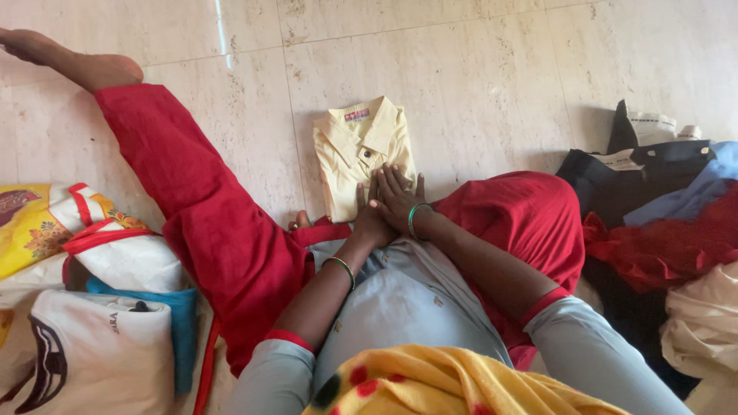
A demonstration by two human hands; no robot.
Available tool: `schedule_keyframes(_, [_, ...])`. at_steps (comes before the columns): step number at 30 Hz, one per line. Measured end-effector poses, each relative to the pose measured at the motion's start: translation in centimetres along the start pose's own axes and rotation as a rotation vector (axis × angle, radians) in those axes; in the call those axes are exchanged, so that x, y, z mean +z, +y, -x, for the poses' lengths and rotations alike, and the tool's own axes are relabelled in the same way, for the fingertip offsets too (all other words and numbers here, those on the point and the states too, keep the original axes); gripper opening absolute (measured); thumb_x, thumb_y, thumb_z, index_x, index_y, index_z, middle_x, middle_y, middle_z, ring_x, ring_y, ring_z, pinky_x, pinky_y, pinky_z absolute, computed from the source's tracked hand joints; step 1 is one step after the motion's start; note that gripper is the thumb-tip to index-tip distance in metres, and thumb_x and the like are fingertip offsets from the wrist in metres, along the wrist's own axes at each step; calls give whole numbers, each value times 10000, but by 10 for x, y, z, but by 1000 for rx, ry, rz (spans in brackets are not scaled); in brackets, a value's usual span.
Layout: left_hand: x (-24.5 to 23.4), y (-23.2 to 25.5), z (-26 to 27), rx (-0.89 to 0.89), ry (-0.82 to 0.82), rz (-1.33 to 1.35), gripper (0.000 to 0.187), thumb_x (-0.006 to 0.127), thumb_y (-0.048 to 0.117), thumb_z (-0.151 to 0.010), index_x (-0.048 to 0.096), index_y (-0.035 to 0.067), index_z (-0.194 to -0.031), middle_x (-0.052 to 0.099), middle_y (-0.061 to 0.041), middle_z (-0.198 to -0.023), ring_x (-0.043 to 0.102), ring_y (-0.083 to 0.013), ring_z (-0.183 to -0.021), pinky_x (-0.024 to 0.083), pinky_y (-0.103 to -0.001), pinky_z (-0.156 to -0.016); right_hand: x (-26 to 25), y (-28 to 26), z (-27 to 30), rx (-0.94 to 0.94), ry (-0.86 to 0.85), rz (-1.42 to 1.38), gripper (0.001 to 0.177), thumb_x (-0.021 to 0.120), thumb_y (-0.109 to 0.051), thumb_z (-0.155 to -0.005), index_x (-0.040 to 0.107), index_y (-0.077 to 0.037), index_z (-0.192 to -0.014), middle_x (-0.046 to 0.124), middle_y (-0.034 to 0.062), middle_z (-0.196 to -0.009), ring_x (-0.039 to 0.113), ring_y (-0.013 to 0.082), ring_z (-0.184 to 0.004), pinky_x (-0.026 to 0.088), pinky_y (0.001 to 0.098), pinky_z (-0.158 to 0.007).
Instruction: The person buttons a yellow shirt and then folds it by hand into a compact rectangle.
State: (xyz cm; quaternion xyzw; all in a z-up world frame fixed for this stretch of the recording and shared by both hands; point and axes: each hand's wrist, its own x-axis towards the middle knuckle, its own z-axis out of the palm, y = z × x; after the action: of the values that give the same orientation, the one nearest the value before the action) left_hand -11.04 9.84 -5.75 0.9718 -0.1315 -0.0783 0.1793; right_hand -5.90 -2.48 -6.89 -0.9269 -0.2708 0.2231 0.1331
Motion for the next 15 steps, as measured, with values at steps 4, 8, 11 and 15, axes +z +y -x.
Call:
schedule_keyframes(4, [-6,3,-3,-31,-146,0,921,489,712,-915,193,233,-1643,74,-130,-1715,-58,-413,-1581,-23,-656,-1223,-2,5,-20,148,15,24,820,293,-556,-1025,77,-58,-1640,-21,128,-1728,-48,292,-1591,0,759,-1154])
schedule_keyframes(8, [2,-2,-3,-3,-95,69,913,491,725,-926,236,217,-1639,118,-145,-1709,-71,-434,-1572,-34,-682,-1199,-26,11,-48,213,8,95,789,291,-561,-1043,90,-58,-1616,-51,118,-1735,-83,264,-1595,-27,757,-1161])
schedule_keyframes(11, [6,-4,0,26,-83,58,810,499,719,-923,327,300,-1595,114,-166,-1723,-81,-434,-1569,-41,-691,-1194,-42,21,-69,249,97,144,872,310,-597,-1035,54,-8,-1625,-34,96,-1727,-71,231,-1587,-38,755,-1166])
schedule_keyframes(15, [5,-4,0,27,-47,84,807,515,716,-907,357,315,-1590,141,-165,-1711,-85,-433,-1571,-49,-696,-1193,-46,24,-76,247,132,209,907,341,-633,-1022,67,-17,-1630,-24,97,-1735,-54,233,-1603,-38,755,-1176])
